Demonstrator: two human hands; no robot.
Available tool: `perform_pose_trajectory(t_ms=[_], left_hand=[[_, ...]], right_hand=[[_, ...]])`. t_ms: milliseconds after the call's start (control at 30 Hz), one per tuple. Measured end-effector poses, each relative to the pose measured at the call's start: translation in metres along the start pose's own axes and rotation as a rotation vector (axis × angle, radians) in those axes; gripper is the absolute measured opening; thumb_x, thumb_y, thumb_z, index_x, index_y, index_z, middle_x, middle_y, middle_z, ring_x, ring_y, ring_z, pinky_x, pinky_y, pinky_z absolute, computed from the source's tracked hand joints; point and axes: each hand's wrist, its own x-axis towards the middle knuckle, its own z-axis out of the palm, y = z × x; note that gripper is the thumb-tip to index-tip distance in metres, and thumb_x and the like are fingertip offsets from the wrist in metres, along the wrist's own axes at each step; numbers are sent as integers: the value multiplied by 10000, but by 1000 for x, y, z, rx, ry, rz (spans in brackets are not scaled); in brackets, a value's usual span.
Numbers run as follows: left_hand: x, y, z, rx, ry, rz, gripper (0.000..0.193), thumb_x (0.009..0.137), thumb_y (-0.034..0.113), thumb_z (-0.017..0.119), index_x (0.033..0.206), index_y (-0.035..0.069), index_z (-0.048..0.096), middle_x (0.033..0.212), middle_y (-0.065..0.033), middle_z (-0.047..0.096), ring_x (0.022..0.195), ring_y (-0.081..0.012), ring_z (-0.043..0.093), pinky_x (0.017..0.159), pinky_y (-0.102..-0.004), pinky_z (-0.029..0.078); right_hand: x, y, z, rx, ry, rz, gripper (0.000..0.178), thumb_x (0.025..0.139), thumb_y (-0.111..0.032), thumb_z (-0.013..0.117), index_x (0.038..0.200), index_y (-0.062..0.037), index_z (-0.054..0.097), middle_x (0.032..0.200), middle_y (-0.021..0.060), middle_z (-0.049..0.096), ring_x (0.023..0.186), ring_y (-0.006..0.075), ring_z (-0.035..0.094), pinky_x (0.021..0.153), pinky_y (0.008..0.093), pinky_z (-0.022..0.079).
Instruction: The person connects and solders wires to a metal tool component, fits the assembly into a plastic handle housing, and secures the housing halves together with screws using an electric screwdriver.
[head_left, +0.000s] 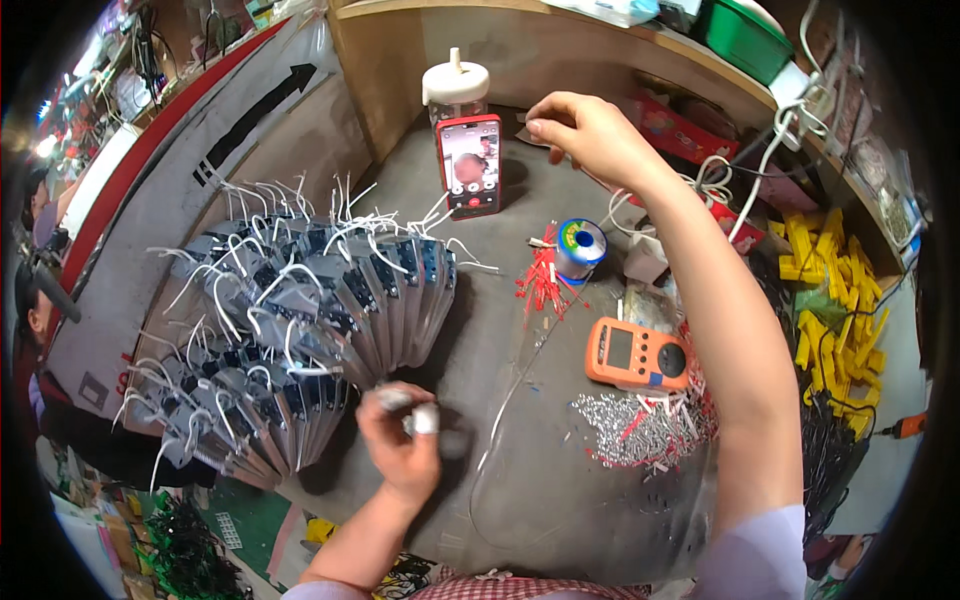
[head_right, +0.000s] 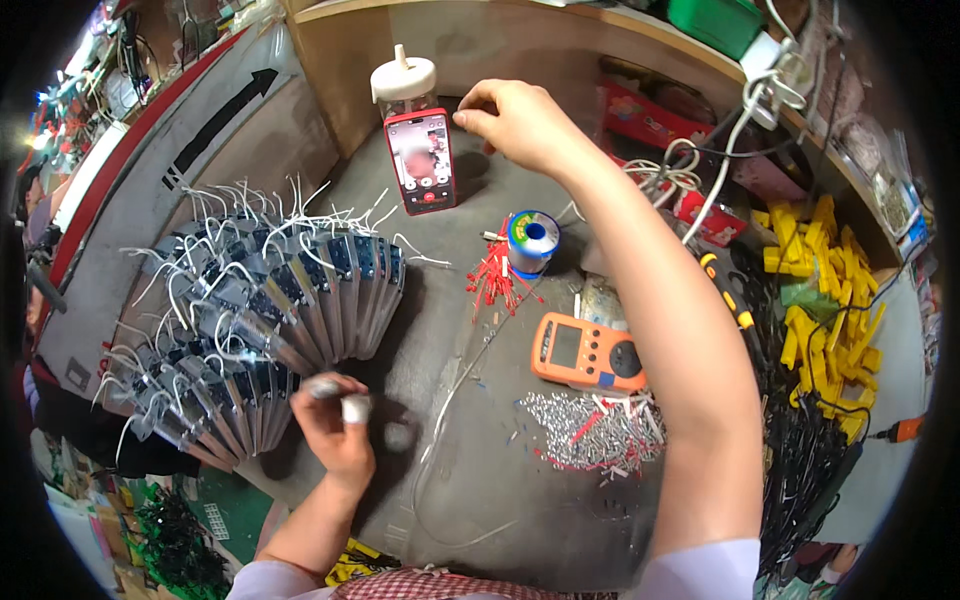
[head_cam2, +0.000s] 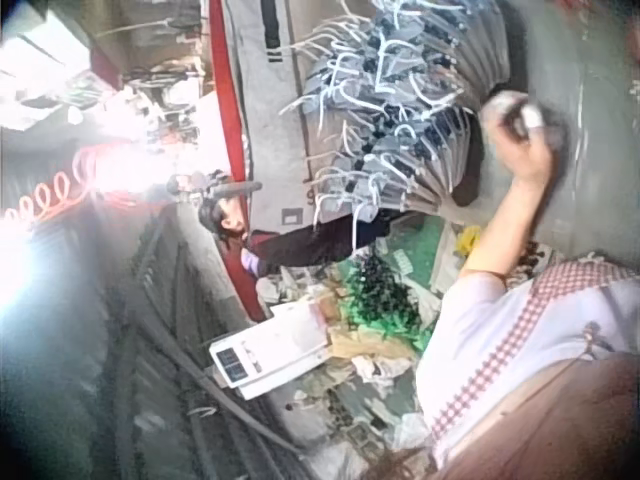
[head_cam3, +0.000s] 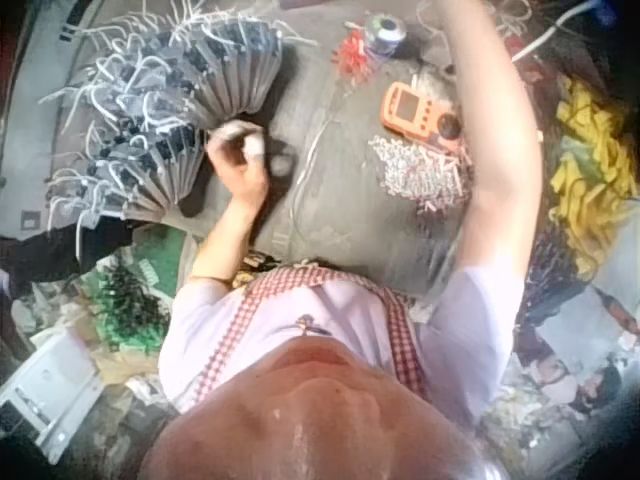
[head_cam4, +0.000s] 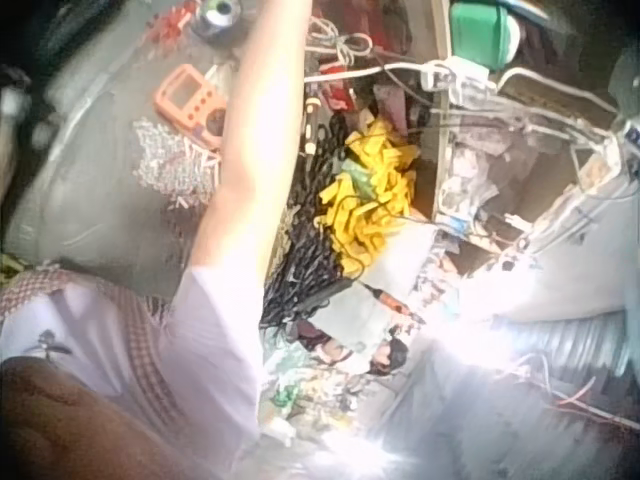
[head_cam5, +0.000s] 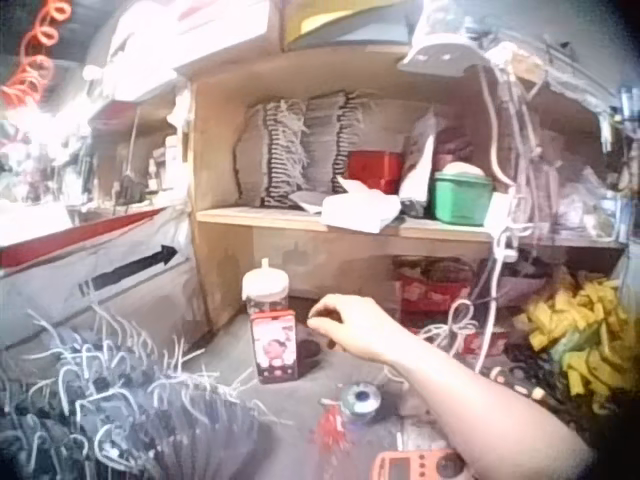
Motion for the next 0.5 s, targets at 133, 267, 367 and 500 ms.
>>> perform_pose_trajectory(t_ms=[133,267,367,500], left_hand=[[7,9,-14,205,262,46,364,849,-20,538,1167,38,372,1059,-78,453,959,-144,465,881,-261,370],[16,27,-20,296,375,-63,437,842,3,590,1217,26,367,1191,-87,460,894,-155,499,794,-259,418],[30,26,-14,599,270,-98,457,812,59,654,1196,4,412,1164,-144,515,852,-212,553,743,-307,456],[45,25,-25,897,259,-9,482,780,132,707,1153,-22,444,1038,-209,589,858,-299,591,787,-368,462]], right_hand=[[-118,-47,-6,143,-181,-167,233,852,-198,594,991,-11,607,852,124,653,758,226,640,693,335,495],[-269,-63,-16,229,-886,-91,346,904,-309,559,1124,-44,525,945,152,636,875,319,625,761,389,490],[-357,-37,-12,288,-1010,86,417,896,-348,574,1180,-47,521,924,118,649,855,294,633,748,359,504],[-420,3,-12,286,-752,284,327,895,-259,586,1139,-44,555,909,96,663,835,226,647,735,329,507]])
